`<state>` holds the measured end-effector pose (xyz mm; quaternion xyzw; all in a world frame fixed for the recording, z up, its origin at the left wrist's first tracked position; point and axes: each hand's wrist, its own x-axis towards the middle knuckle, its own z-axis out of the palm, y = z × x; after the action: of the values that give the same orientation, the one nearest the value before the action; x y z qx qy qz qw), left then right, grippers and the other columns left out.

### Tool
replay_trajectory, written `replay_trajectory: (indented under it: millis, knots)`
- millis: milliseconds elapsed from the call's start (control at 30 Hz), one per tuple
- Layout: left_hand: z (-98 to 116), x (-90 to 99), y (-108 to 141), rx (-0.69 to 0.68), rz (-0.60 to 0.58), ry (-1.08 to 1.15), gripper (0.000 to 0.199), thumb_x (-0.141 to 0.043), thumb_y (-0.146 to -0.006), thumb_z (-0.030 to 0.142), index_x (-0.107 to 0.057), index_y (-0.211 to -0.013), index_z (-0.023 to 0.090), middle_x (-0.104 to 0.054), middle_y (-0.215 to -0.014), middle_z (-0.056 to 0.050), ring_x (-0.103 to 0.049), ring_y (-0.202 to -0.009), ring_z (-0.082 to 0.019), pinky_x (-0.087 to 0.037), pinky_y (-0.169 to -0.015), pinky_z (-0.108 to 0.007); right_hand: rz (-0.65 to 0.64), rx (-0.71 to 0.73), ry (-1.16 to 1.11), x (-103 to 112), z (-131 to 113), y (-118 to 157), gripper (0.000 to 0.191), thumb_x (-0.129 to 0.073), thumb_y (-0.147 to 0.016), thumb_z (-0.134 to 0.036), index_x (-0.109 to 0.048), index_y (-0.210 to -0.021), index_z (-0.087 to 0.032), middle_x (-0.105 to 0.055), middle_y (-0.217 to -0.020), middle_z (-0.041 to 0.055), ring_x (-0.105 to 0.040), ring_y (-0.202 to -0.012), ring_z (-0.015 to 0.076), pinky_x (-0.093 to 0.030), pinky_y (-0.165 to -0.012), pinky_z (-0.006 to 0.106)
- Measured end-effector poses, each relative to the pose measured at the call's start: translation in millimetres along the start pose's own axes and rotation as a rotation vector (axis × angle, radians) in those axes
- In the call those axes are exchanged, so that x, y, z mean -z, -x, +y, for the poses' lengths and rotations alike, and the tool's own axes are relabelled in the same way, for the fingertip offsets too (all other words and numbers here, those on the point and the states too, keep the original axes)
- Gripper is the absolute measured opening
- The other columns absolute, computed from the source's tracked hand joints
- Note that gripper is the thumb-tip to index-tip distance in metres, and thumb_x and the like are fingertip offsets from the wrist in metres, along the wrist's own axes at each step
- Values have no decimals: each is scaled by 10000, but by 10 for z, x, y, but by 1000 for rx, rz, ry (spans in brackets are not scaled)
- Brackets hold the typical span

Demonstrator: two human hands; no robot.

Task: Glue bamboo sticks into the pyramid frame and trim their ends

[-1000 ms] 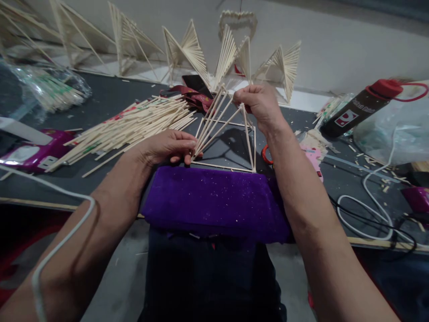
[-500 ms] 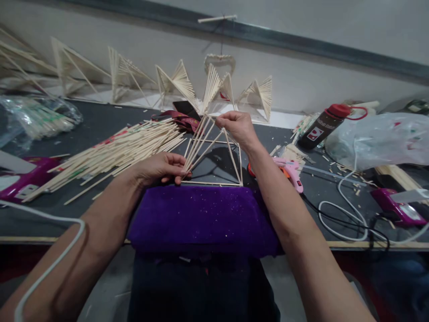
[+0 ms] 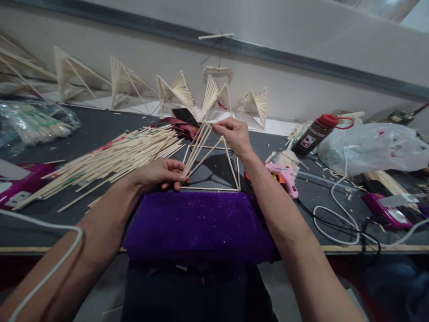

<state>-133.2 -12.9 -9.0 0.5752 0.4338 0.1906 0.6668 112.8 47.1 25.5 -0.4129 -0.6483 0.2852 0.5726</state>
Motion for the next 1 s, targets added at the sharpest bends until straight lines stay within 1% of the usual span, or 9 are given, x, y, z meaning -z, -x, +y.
replay_trajectory:
  millis: [233, 467, 633, 800, 867, 1000]
  knots:
    - [12, -21, 10, 5, 19, 15, 229, -777, -666, 260, -651, -801, 124, -720, -835, -98, -604, -497, -74, -319, -339, -117, -26, -21, -97, -20, -3, -11, 142, -748, -642, -331, -717, -683, -199, -606, -610, -24, -496, -579, 93, -412, -581, 251]
    - [-21, 7, -9, 14, 20, 3, 239, -786, -651, 273, -638, -761, 121, -719, -781, -103, -601, -493, -82, -325, -339, -118, -36, 14, -34, 3, 20, -21, 89, -731, -660, -299, -727, -681, -213, -642, -678, -12, -566, -673, 121, -451, -664, 273]
    - [-32, 21, -22, 21, 15, -4, 218, -776, -659, 269, -638, -753, 130, -716, -769, -96, -597, -488, -80, -327, -342, -124, -48, 2, -54, 3, 26, -14, 72, -722, -669, -280, -732, -695, -214, -622, -654, -19, -540, -631, 102, -434, -631, 262]
    - [-29, 13, -22, 15, 12, -26, 176, -759, -670, 260, -648, -741, 143, -713, -765, -81, -587, -484, -72, -328, -346, -130, -61, 26, -61, 6, 8, -9, 65, -720, -668, -279, -728, -674, -214, -623, -646, -19, -535, -623, 99, -425, -628, 259]
    - [-21, 4, -15, 5, 14, -27, 163, -755, -673, 253, -652, -738, 144, -712, -763, -77, -591, -490, -72, -329, -347, -132, -63, 11, -57, 4, -9, -11, 72, -714, -665, -281, -717, -655, -210, -619, -629, -21, -523, -600, 97, -420, -612, 257]
    - [-1, -15, 2, 5, 28, -22, 149, -747, -674, 234, -656, -743, 138, -711, -748, -75, -588, -480, -70, -325, -345, -133, -74, -75, -65, -10, -34, -31, 110, -705, -658, -306, -688, -626, -202, -590, -570, -29, -493, -555, 94, -407, -573, 252]
